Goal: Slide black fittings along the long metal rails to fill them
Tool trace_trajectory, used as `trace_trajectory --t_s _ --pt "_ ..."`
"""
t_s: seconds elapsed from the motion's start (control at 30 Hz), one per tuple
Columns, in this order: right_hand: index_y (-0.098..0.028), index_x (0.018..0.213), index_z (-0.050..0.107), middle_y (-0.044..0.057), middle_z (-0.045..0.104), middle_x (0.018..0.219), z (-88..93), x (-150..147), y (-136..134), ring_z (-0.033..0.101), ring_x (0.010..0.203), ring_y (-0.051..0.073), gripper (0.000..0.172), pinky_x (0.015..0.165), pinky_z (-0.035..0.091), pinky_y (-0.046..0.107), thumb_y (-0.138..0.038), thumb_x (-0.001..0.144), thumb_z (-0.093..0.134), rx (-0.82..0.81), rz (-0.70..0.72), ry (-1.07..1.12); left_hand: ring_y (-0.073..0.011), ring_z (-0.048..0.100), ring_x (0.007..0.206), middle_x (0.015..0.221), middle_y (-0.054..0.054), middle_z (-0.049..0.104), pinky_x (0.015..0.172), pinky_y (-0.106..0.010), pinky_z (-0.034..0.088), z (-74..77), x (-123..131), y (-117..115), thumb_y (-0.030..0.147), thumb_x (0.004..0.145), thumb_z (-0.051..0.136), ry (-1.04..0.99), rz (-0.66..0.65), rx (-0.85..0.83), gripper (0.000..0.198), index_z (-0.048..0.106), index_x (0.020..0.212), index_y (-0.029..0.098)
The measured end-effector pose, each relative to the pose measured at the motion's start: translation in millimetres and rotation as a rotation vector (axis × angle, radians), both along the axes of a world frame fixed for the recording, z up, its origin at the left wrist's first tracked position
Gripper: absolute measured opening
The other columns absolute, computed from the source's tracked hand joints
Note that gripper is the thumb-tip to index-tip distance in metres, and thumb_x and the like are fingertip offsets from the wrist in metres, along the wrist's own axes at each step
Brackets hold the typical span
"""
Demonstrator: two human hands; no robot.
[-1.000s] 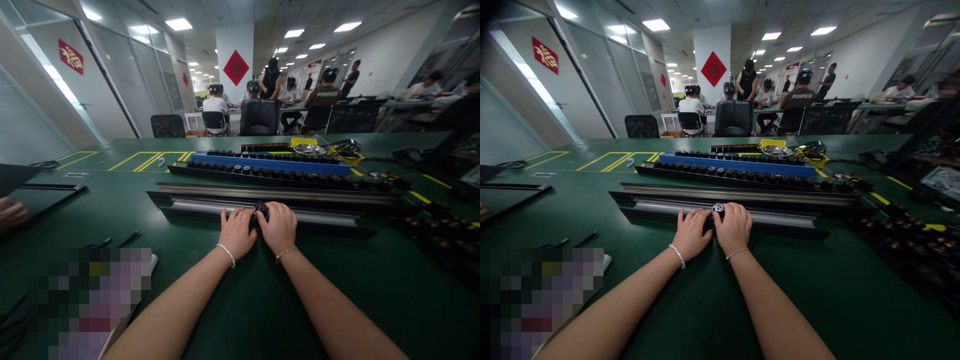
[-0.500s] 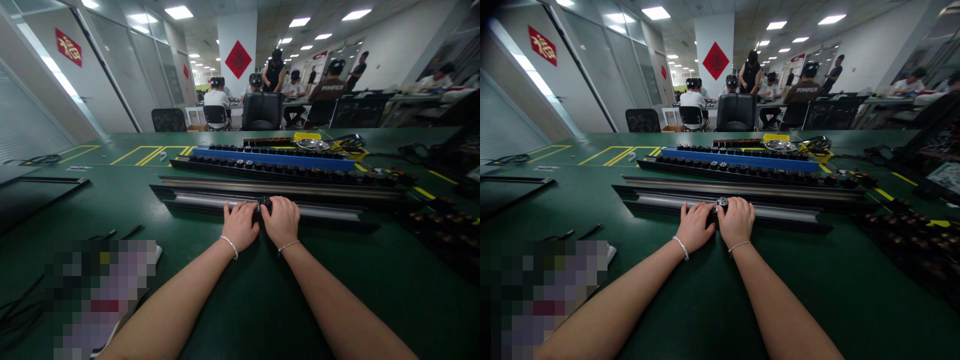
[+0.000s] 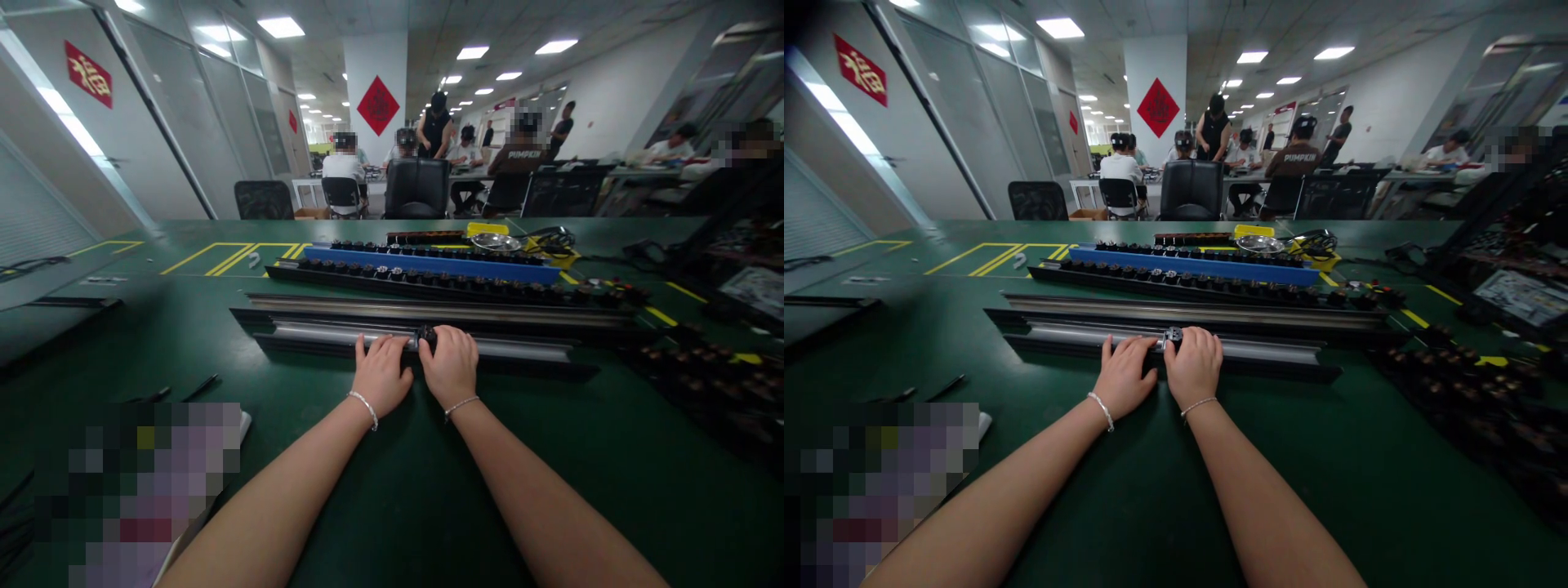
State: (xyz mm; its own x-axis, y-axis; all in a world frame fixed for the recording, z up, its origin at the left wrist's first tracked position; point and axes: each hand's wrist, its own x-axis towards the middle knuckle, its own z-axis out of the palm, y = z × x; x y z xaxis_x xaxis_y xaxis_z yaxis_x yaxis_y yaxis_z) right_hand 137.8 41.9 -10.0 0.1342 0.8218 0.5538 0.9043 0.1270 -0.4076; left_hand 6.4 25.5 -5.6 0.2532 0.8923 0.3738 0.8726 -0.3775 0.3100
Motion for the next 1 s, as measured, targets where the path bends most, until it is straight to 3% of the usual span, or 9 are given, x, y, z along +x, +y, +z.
trace_trajectory --t_s 1.0 --pt "-0.015 0.097 0.058 0.011 0.062 0.104 2.3 9.9 -3.2 0.049 0.104 0.025 0.027 0.1 0.024 0.042 -0.034 0.079 0.05 0.015 -0.103 -0.006 -0.0231 0.043 0.121 0.118 -0.005 0.06 0.11 -0.055 0.005 -0.2 -3.0 0.3 0.024 0.077 0.049 0.023 -0.025 0.025 0.035 0.05 0.113 0.024"
